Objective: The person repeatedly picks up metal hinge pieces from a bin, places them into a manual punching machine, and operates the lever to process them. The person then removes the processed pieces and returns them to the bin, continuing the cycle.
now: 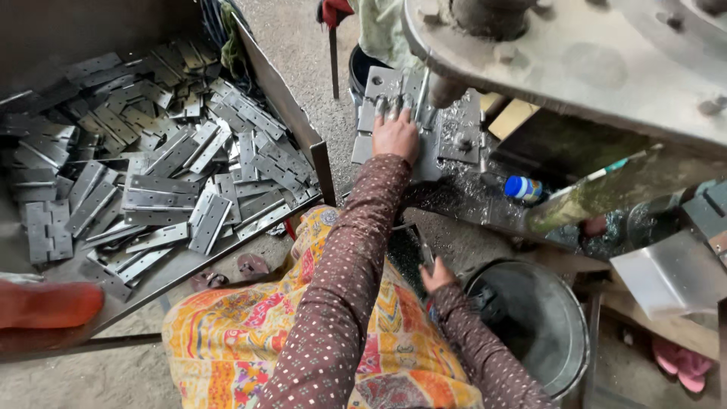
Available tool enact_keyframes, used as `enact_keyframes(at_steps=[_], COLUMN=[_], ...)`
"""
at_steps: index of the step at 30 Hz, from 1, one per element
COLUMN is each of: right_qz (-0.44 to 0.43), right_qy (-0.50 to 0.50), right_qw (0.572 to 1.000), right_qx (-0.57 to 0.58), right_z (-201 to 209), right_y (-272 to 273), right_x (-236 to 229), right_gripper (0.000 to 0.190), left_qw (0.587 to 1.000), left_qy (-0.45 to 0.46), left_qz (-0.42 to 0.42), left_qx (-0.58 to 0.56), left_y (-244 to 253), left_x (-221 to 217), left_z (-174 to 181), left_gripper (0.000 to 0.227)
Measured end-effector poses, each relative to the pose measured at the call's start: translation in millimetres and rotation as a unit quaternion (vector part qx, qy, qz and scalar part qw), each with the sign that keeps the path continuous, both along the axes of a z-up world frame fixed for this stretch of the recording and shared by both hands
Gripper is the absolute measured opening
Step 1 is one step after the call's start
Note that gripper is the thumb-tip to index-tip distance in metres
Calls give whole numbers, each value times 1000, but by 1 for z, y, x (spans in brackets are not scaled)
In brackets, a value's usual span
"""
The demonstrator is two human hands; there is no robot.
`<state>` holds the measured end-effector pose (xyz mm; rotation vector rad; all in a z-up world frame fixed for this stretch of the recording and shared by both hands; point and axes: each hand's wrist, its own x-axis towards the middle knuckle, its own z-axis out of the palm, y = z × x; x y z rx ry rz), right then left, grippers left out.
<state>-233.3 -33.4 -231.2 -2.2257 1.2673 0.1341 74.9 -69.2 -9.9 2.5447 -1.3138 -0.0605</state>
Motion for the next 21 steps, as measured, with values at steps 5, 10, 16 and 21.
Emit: enact_keyframes(at_steps=[5, 10, 16, 21], right_qz=[-23, -12, -9, -33], right_qy=[99, -111, -195, -152], right_qw=[989, 986, 962, 981], right_qx=[110, -124, -189, -120], right_z=[111, 180, 171, 161], right_y=[-20, -11, -7, -14], right_x=[5, 12, 5, 6], right_gripper=[46, 41, 40, 37], left_qw=[999, 995, 955, 943], left_qy=[-17, -87, -217, -140], left_qz=[-16, -52, -39, -97], left_qx=[-25, -16, -198, -286], left_y=[8, 73, 121, 115], left_x=[-3, -73, -107, -86], left_z=[13, 11, 2, 14], left_gripper=[25, 24, 36, 17])
